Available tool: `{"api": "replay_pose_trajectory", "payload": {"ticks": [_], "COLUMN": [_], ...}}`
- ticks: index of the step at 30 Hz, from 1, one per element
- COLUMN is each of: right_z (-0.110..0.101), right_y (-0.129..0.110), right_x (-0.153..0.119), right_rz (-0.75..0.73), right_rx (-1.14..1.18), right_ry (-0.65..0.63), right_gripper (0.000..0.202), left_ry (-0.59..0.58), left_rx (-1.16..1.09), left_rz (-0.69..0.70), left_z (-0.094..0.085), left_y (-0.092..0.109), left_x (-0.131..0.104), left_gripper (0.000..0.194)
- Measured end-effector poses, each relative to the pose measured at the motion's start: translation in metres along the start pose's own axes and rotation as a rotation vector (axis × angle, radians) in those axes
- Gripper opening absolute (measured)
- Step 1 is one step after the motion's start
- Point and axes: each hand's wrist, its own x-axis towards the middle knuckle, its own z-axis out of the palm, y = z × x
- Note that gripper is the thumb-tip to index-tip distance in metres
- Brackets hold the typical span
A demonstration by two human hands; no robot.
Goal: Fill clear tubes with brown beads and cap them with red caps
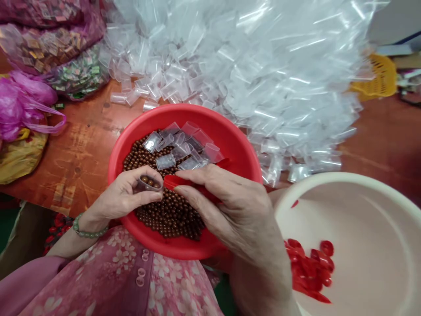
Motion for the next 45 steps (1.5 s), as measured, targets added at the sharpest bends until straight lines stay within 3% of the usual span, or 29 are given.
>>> {"api": "replay_pose_trajectory", "payload": {"ticks": [6, 12, 17, 21, 26, 28, 32, 35, 41, 45], "right_z": [0.01, 0.004, 0.005, 0.018, 0.048, 0.058, 0.067, 0.067, 0.06, 0.064], "right_y": [0.008, -0.002, -0.004, -0.002, 0.003, 0.005, 0.006, 0.006, 0.008, 0.008], "right_x": [-0.002, -0.003, -0.002, -0.006, -0.009, -0.011, -0.018, -0.025, -0.03, -0.031], "right_rz": [0.077, 0.016, -0.101, -0.026, 0.192, 0.23, 0.241, 0.22, 0.088, 0.135], "right_rx": [0.126, 0.064, 0.062, 0.119, 0.209, 0.258, 0.366, 0.315, 0.18, 0.181], "right_ry": [-0.007, -0.203, -0.239, -0.097, 0.296, 0.372, 0.283, 0.24, 0.332, 0.451], "right_gripper": [0.016, 0.015, 0.011, 0.016, 0.008, 0.013, 0.03, 0.034, 0.024, 0.023], "left_ry": [-0.05, 0.075, 0.085, 0.117, 0.165, 0.159, 0.136, 0.154, 0.192, 0.203], "left_rx": [-0.381, -0.269, -0.226, -0.365, -0.456, -0.495, -0.579, -0.612, -0.587, -0.462], "left_rz": [0.012, 0.026, -0.011, -0.028, -0.013, -0.028, -0.06, -0.051, -0.011, 0.025], "left_z": [-0.008, -0.002, 0.004, 0.01, 0.011, 0.01, 0.009, 0.009, 0.01, 0.013], "left_y": [-0.001, -0.005, -0.01, -0.012, -0.011, -0.009, -0.004, -0.002, -0.007, -0.012], "left_x": [0.0, 0.0, -0.001, 0.0, 0.004, 0.004, 0.004, 0.004, 0.005, 0.005], "left_gripper": [0.035, 0.032, 0.034, 0.042, 0.04, 0.038, 0.034, 0.033, 0.034, 0.034]}}
